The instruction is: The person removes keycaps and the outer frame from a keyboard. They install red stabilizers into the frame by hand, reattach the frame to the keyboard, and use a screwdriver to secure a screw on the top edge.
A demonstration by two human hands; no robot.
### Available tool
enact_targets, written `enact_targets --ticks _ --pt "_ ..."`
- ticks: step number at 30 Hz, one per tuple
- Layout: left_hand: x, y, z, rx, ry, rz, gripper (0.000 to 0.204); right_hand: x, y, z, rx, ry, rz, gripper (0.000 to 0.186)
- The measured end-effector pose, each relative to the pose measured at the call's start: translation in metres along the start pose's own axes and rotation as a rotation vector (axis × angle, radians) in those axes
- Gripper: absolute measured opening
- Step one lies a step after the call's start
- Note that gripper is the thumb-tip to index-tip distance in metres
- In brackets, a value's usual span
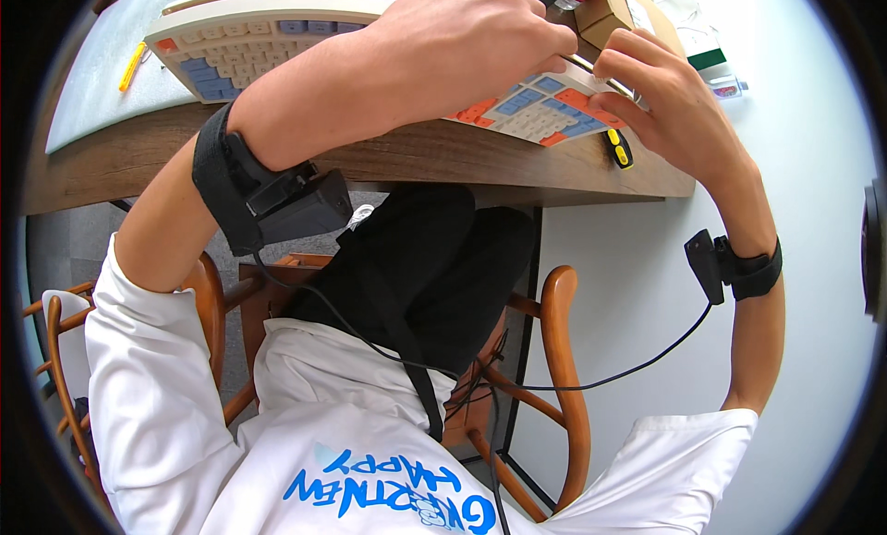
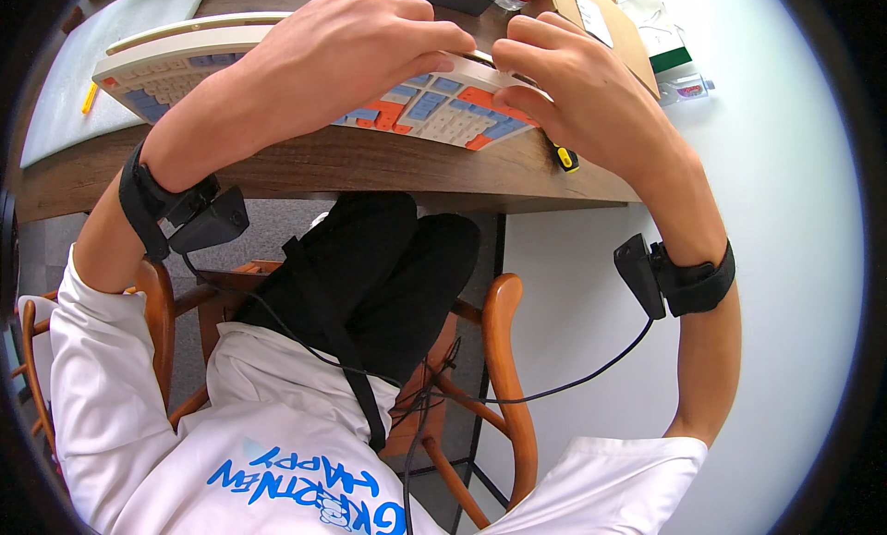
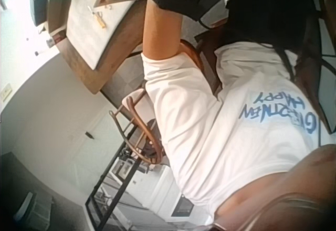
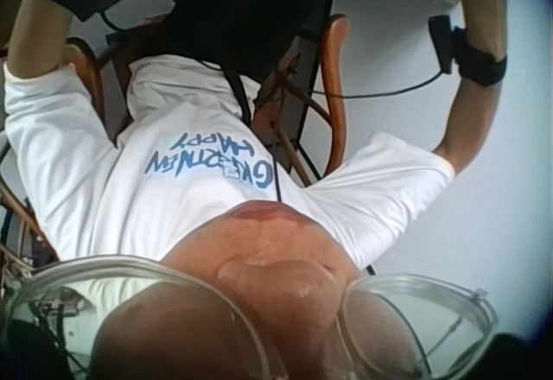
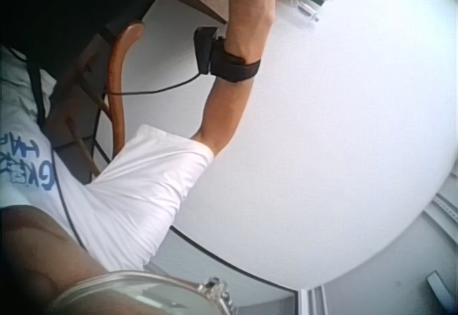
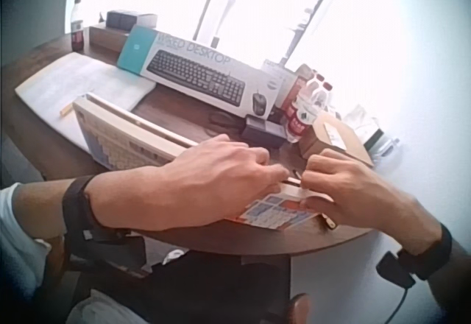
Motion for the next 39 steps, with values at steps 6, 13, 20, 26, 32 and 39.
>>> enact_targets --ticks 6,13,20,26,32,39 --pt "0.001 -0.006 0.0 0.051 -0.064 -0.06 0.015 0.0 -0.001 -0.002 0.045 -0.015 0.036 0.02" --pt "-0.009 -0.008 0.001 0.029 -0.113 -0.135 0.014 -0.005 -0.006 -0.005 0.096 -0.106 0.128 0.02" --pt "-0.003 -0.011 0.005 0.034 -0.071 -0.054 0.017 -0.007 -0.02 -0.013 0.188 -0.104 0.21 0.012" --pt "-0.011 -0.02 -0.002 0.064 -0.042 -0.033 0.022 -0.01 -0.013 -0.006 0.02 -0.065 0.164 0.01" --pt "-0.004 -0.022 -0.001 0.078 -0.1 -0.073 0.022 -0.016 -0.004 0.003 -0.08 0.014 0.077 0.007" --pt "-0.004 -0.018 0.001 0.021 -0.145 -0.112 0.014 -0.016 0.001 0.007 -0.121 0.05 -0.001 0.006"
Point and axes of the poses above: each hand's wrist, its own z-axis towards the middle knuckle, its own x-axis out of the palm, y = z × x, the point moved 8 cm from there along z, towards the middle knuckle, and after that the axes turned 5 degrees about z, right-handed, at the moved point
